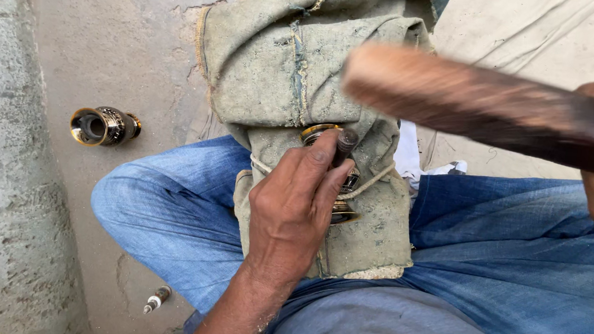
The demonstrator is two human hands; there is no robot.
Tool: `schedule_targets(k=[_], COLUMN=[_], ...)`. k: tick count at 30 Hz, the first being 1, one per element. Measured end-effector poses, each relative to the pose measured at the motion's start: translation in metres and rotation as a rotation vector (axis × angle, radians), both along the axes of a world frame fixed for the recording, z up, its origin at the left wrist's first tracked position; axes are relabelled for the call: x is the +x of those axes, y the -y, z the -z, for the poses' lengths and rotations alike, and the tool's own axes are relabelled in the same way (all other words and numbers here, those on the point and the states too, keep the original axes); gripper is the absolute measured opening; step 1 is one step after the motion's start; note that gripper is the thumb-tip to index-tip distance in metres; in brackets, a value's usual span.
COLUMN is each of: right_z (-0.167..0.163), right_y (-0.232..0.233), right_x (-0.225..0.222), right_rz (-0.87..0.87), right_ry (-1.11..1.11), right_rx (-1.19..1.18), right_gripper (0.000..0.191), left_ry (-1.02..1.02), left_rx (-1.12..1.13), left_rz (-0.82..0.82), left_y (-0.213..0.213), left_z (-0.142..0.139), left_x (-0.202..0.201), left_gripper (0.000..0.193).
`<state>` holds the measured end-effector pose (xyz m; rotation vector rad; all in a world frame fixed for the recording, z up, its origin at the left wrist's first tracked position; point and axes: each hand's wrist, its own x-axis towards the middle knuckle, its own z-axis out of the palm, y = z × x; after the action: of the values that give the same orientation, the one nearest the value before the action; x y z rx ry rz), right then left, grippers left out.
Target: The person sits cross-legged and uses a hammer and punch to shape a small brass-colored metal object resting on a cloth on their lap. They repeatedly strike the punch with the hammer while holding the object steady, occasionally rotating it to work different areas.
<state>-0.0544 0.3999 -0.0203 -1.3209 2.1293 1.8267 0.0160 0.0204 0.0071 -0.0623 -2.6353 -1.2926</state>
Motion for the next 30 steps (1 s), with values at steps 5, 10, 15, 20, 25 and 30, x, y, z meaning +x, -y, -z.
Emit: schedule_targets(k=[5,10,15,20,25,30], right_z=[-0.038,-0.068,-0.069,-0.07,-0.069,-0.081], right_y=[0.037,0.075,0.078,0.076,0.085,0.092], right_x=[-0.011,-0.011,-0.005,-0.008,-0.003,0.004], right_rz=[0.808,0.675,0.795,0.778,0.817,0.868], right_ry=[0.425,0.462,0.466,0.498,0.44,0.468], right_rx=[-1.31,-1.384,-1.258,-1.268,-1.415,-1.217], right_gripper=[0.03,0.03,0.027,0.031,0.034,0.034], left_ry=[0.007,0.028,0.044,0.032,-0.009,-0.023], left_rx=[-0.005,0.006,0.038,0.044,0.025,0.019], left_rz=[0.005,0.034,0.046,0.066,0.091,0.117], left_y=[0.001,0.004,0.007,0.008,0.011,0.014], left_z=[-0.001,0.001,0.002,0.003,0.005,0.007], left_x=[-0.004,-0.006,-0.006,-0.007,-0.008,-0.005], left_gripper=[0.04,0.04,0.041,0.041,0.041,0.04])
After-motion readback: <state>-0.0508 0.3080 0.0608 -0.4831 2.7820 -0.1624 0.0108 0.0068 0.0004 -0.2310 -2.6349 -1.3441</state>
